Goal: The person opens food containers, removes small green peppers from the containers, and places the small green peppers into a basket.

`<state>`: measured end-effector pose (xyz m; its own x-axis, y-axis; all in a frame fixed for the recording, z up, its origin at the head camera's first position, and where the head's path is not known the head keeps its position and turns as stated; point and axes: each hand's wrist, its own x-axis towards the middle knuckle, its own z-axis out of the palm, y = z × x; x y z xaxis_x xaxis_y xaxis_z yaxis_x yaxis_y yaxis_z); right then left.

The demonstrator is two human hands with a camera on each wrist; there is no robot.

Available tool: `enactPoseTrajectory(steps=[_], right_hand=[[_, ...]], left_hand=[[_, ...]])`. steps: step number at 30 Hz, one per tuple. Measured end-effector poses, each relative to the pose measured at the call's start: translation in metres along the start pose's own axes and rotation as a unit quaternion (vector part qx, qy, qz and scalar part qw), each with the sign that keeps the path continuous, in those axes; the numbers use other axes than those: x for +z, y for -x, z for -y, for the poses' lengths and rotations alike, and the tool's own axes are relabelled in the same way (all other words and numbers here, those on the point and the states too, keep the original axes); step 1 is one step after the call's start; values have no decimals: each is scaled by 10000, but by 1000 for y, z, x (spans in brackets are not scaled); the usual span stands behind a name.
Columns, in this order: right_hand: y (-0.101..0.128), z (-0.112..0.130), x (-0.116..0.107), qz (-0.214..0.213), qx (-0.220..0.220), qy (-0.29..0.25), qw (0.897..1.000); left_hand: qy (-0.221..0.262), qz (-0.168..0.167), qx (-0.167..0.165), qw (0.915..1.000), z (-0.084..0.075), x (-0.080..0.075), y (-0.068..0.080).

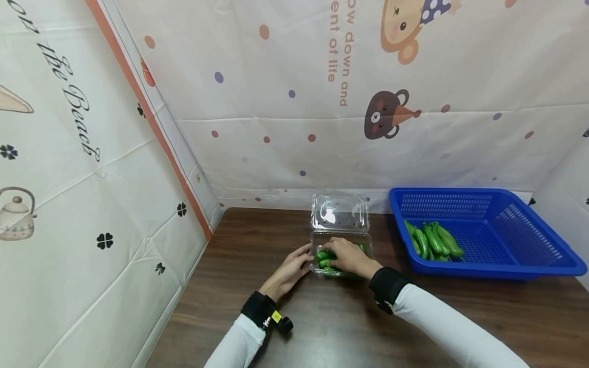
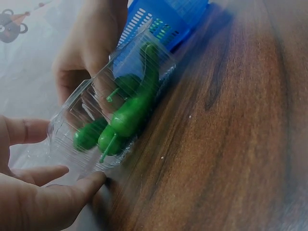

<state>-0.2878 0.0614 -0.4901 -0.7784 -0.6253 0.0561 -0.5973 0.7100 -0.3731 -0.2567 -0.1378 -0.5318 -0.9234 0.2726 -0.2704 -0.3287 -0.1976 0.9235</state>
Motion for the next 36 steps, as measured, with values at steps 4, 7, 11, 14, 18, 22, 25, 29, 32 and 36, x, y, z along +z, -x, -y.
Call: enactPoseTrajectory(steps=[4, 7, 11, 14, 18, 22, 25, 29, 32, 36], right_hand=[[2, -2, 0, -312, -72, -36, 9995], [1, -2, -2, -422, -40, -102, 9990], [-1, -1, -5, -506, 119, -230, 9984], [-3, -1, -9, -631, 171, -289, 9974], [-5, -2, -13, -836, 94, -257, 9961], [-6, -1, -20, -987, -18, -241, 9948], [-6, 1, -25, -1085, -10, -217, 9939], [-6, 1, -35, -1241, -6, -152, 9921], [-5, 1, -43, -1401, -99, -117, 9900], [0, 0, -54, -1626, -113, -45, 9866]], left_hand=[[-15, 5, -34, 10000, -1, 0, 0], [-24, 12, -23, 10000, -1, 0, 0], [-39, 0, -8, 10000, 0, 0, 0], [-79, -12, -7, 10000, -1, -1, 0], [-107, 3, -6, 9999, -1, -1, 0], [-79, 5, -7, 10000, -1, -1, 0], [-39, 0, -14, 10000, -1, -2, 0], [-8, 19, -8, 10000, 0, -2, 0], [3, 8, -2, 10000, 0, -2, 0], [14, -3, 34, 10000, 3, 0, 0]])
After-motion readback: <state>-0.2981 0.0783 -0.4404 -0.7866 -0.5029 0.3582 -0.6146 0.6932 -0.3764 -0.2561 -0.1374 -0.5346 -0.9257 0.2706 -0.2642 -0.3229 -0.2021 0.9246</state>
